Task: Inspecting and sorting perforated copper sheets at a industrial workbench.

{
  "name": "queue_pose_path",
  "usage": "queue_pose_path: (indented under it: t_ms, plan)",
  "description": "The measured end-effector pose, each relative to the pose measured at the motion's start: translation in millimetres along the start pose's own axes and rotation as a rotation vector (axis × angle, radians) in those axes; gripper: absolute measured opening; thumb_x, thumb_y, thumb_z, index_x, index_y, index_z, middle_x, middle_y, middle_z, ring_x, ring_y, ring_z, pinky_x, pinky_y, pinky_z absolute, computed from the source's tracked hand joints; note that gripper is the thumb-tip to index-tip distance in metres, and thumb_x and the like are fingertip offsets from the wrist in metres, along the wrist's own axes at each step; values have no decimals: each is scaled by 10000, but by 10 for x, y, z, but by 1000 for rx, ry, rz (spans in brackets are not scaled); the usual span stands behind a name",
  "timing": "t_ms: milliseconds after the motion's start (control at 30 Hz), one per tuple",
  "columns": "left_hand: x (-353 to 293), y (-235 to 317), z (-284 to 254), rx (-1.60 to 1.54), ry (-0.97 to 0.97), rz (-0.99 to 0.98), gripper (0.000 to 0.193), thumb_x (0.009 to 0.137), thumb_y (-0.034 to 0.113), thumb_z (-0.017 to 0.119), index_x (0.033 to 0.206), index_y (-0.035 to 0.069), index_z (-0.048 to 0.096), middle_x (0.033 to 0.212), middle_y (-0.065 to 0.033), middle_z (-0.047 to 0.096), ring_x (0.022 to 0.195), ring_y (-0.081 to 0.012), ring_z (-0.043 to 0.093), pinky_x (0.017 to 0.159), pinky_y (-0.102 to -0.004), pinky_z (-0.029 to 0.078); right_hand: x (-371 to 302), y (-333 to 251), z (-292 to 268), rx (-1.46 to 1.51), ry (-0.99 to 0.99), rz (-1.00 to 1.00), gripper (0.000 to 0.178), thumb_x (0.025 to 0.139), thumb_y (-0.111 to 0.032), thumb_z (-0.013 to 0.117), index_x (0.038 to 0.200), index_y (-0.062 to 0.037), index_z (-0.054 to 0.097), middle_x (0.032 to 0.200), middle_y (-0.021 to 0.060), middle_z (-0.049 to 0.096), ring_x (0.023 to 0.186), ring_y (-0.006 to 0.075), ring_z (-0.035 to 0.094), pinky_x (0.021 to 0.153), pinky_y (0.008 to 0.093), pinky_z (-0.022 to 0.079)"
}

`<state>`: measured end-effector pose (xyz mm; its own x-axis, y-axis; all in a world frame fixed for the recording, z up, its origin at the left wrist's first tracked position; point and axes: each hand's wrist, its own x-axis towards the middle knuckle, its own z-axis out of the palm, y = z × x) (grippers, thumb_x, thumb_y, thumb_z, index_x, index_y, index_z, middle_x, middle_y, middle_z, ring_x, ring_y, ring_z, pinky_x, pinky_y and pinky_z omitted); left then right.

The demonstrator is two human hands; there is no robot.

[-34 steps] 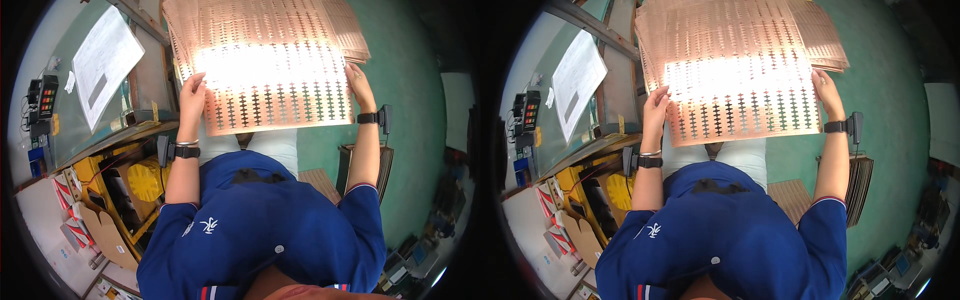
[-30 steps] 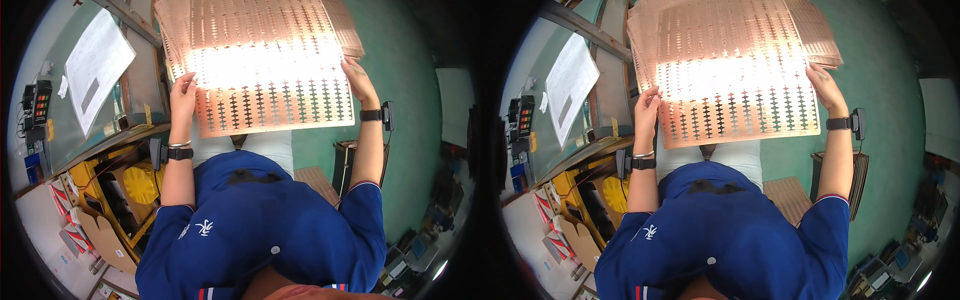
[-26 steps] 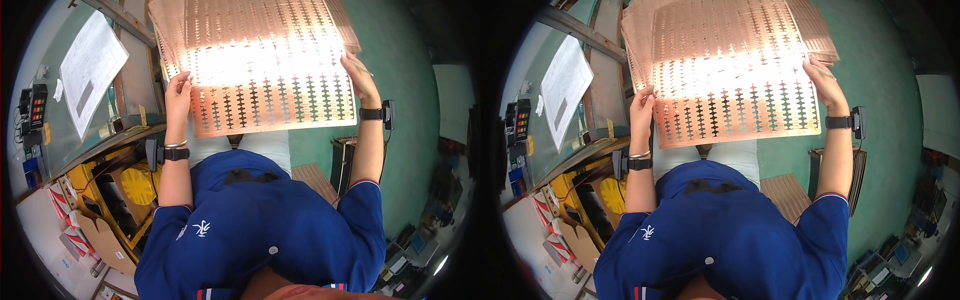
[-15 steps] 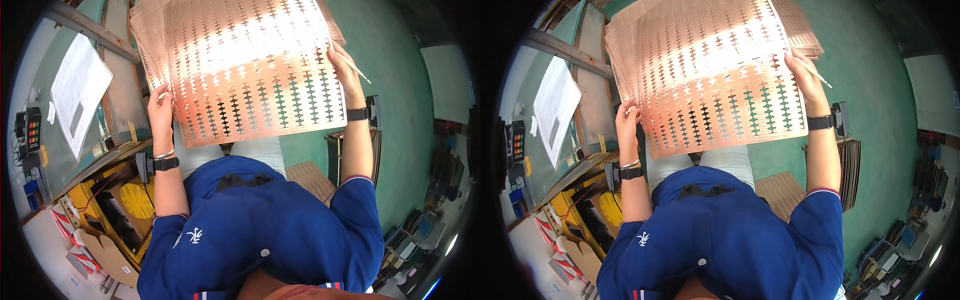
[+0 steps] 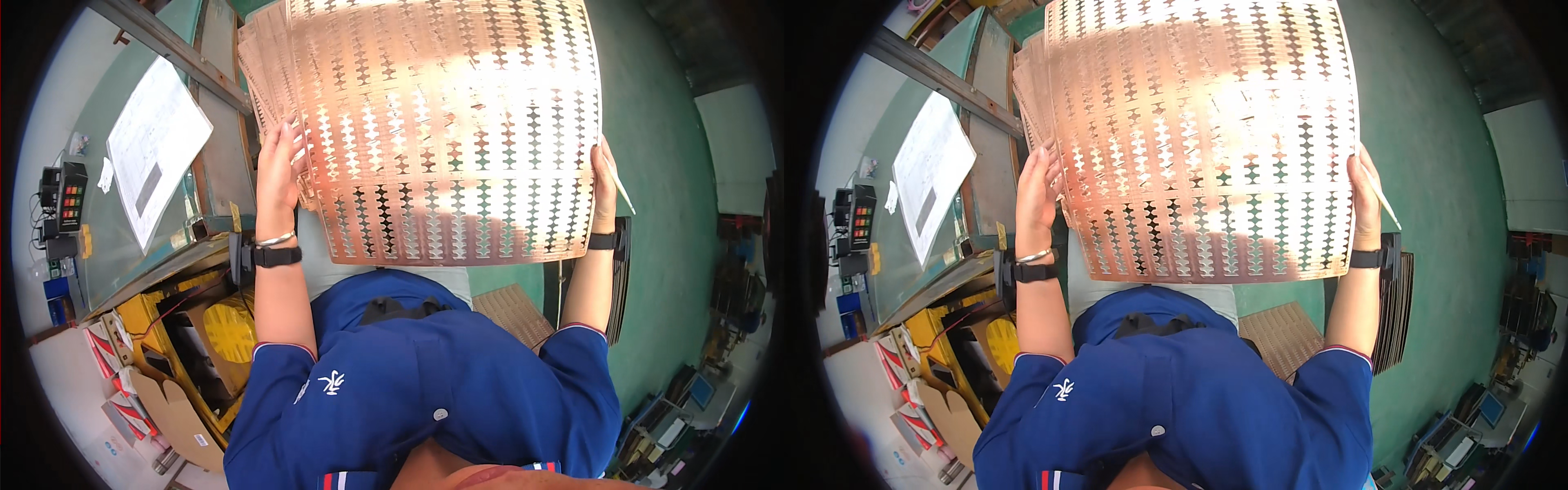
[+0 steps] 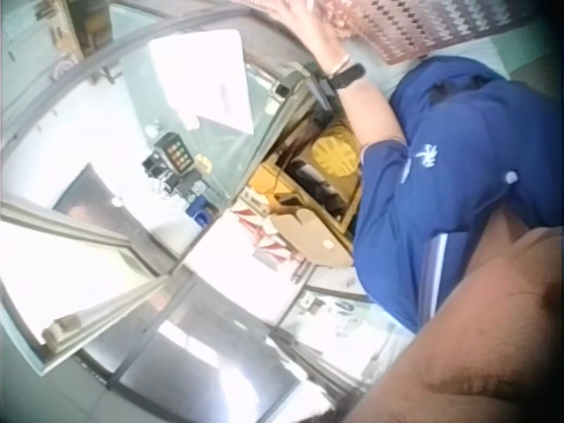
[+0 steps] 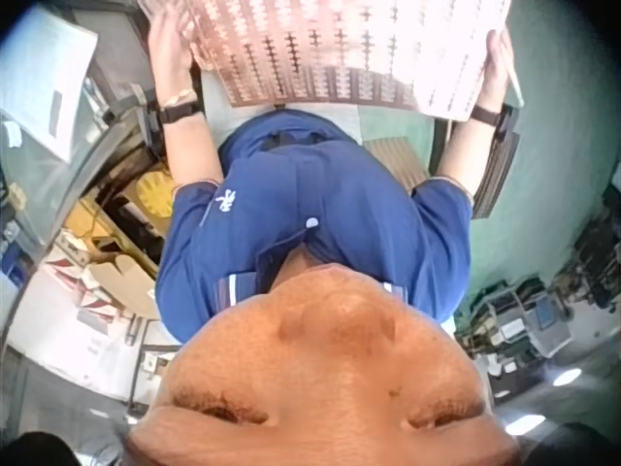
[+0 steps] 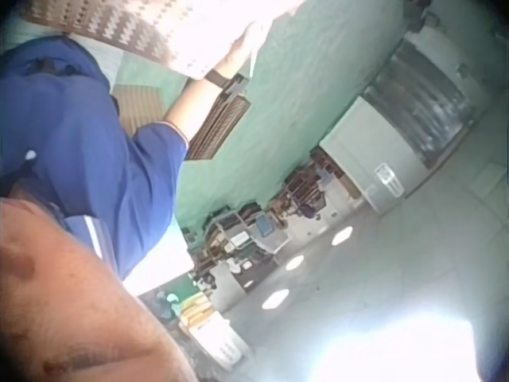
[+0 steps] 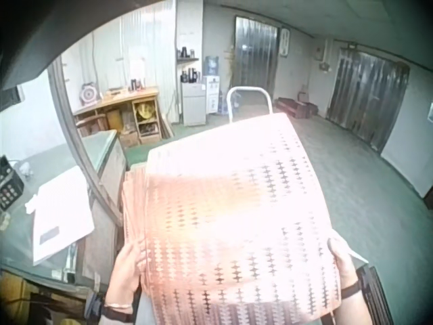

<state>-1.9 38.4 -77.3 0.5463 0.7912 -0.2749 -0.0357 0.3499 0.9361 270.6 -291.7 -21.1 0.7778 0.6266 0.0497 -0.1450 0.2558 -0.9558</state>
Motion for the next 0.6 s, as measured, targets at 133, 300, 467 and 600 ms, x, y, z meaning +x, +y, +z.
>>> queue_pose_path:
  t_ms: [133, 300, 467, 600]
  plan:
    - [148, 108, 21, -250, -295, -72, 475, 956, 338, 415, 1282, -6, 382, 1133, -150, 562, 963, -187, 591, 810, -321, 512, -66, -9, -101, -8, -13, -38, 477, 896, -278, 523, 1233, 48, 439, 1158, 128, 559, 1031, 176, 557, 888, 288, 433]
    - [50, 185, 177, -450, -207, -56, 165, 916, 178, 520, 1023, 58, 559, 971, -58, 624, 880, -160, 616, 747, -309, 539, -120, 1, -138, -39, 9, -39, 478, 906, -274, 502, 1247, 51, 426, 1180, 132, 545, 1055, 181, 545, 911, 285, 416]
    - [-115, 220, 269, -443, -176, 89, 142, 928, 174, 500, 960, 50, 560, 893, -51, 631, 778, -126, 633, 667, -268, 559, -132, -35, -184, -12, -80, -27, 490, 908, -244, 510, 1276, 55, 387, 1187, 147, 541, 1072, 191, 540, 926, 297, 413]
    - [-233, 289, 328, -481, -180, 186, 147, 937, 174, 487, 939, 50, 567, 870, -31, 626, 769, -97, 613, 669, -239, 537, -118, 0, -309, 15, -105, 1, 469, 901, -208, 532, 1268, 51, 398, 1181, 135, 548, 1062, 177, 548, 911, 278, 429]
